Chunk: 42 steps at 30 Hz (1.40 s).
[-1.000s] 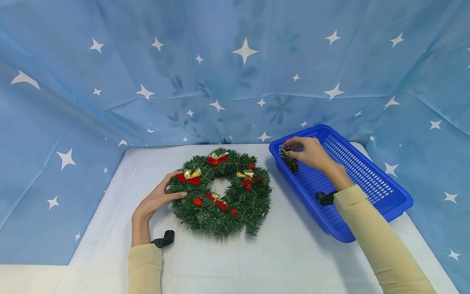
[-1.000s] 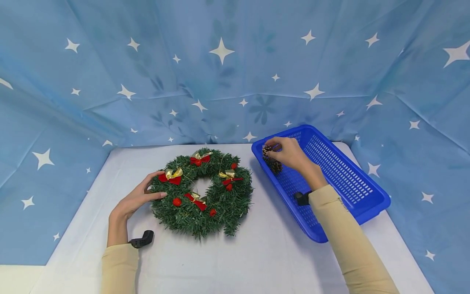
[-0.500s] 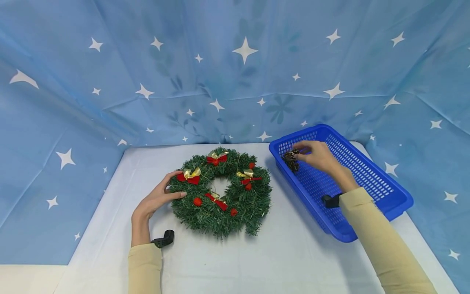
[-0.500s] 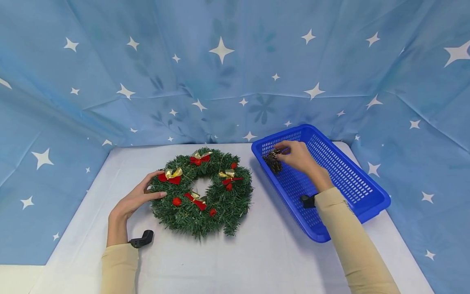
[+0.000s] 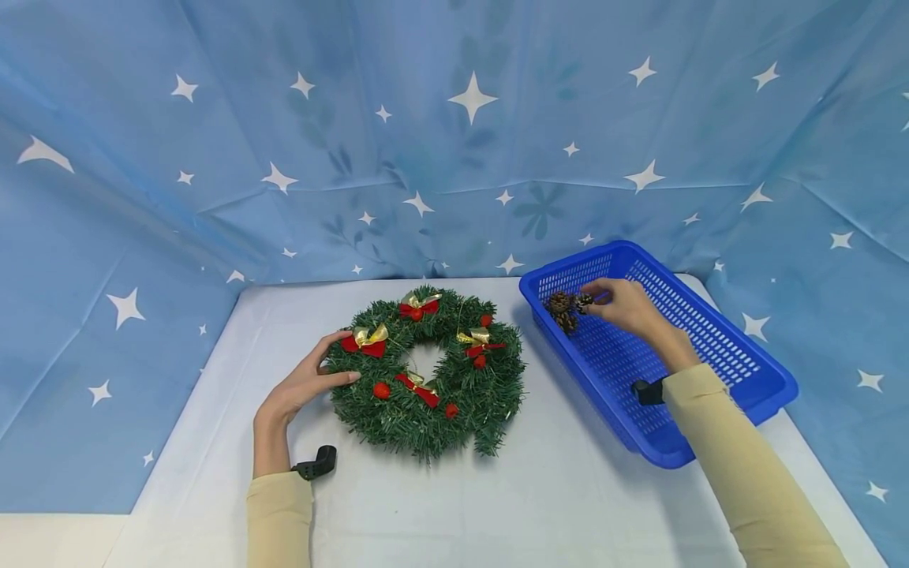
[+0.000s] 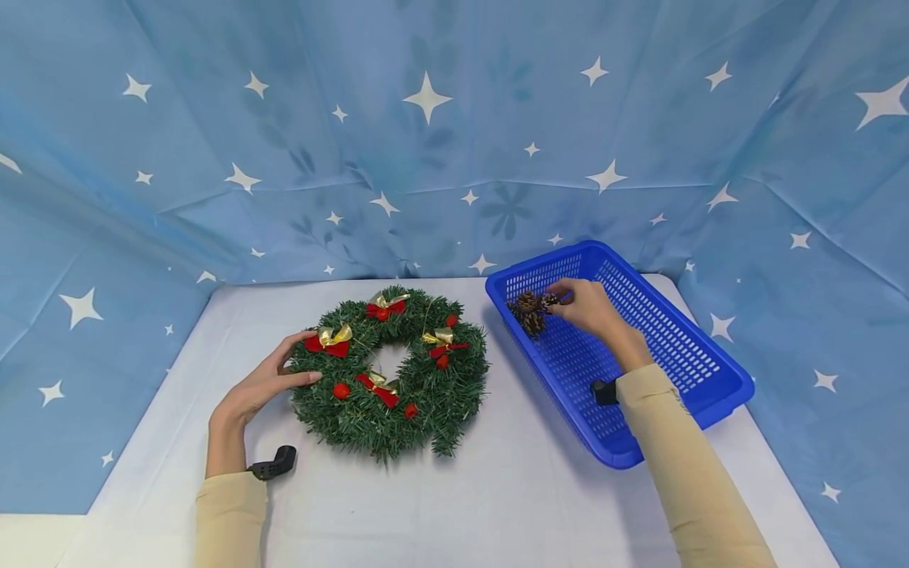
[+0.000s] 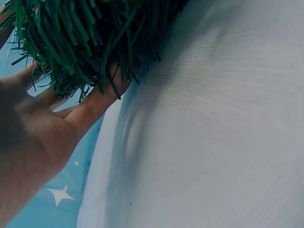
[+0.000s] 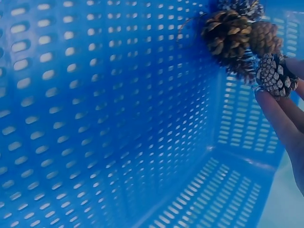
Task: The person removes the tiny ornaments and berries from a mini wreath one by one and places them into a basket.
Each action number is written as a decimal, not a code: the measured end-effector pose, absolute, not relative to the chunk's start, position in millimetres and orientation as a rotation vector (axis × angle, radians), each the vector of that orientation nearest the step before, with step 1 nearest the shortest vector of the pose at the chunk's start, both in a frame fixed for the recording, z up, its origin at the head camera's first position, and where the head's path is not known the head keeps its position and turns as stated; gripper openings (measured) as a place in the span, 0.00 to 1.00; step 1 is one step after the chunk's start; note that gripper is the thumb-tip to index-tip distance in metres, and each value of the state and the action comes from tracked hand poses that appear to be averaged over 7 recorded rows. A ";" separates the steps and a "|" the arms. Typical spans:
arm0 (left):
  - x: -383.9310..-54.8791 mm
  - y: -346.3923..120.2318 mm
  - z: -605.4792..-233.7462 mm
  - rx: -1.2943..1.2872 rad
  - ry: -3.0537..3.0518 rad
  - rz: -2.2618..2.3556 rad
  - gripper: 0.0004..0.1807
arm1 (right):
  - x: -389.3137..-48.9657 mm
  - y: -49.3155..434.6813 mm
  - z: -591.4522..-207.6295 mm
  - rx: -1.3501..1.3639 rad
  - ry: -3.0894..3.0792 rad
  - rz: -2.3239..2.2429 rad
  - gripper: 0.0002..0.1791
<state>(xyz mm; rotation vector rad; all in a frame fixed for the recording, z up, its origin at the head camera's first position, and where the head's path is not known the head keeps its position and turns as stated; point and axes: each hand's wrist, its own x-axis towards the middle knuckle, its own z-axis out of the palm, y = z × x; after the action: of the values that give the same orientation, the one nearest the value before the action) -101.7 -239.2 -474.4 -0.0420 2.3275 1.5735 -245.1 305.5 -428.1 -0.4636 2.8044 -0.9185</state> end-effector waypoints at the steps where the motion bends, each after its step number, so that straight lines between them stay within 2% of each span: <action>1: -101.4 -239.1 -474.5 -0.044 2.330 1.574 0.44 | -246.0 305.8 -429.6 -0.458 2.800 -0.920 0.22; 13: -101.3 -238.6 -475.0 -0.051 2.321 1.584 0.45 | -252.7 311.0 -448.2 -0.374 2.771 -0.886 0.20; 29: -101.7 -239.0 -475.9 -0.066 2.335 1.566 0.45 | -255.9 311.9 -463.6 -0.396 2.769 -0.847 0.17; 42: -102.2 -240.3 -477.6 -0.048 2.330 1.583 0.44 | -256.6 310.6 -466.5 -0.437 2.772 -0.833 0.20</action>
<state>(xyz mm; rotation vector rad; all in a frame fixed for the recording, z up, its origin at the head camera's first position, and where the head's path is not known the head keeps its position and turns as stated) -102.2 -240.3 -477.6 -0.0480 2.3302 1.5827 -256.6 310.6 -466.5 -0.4367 2.7723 -0.8334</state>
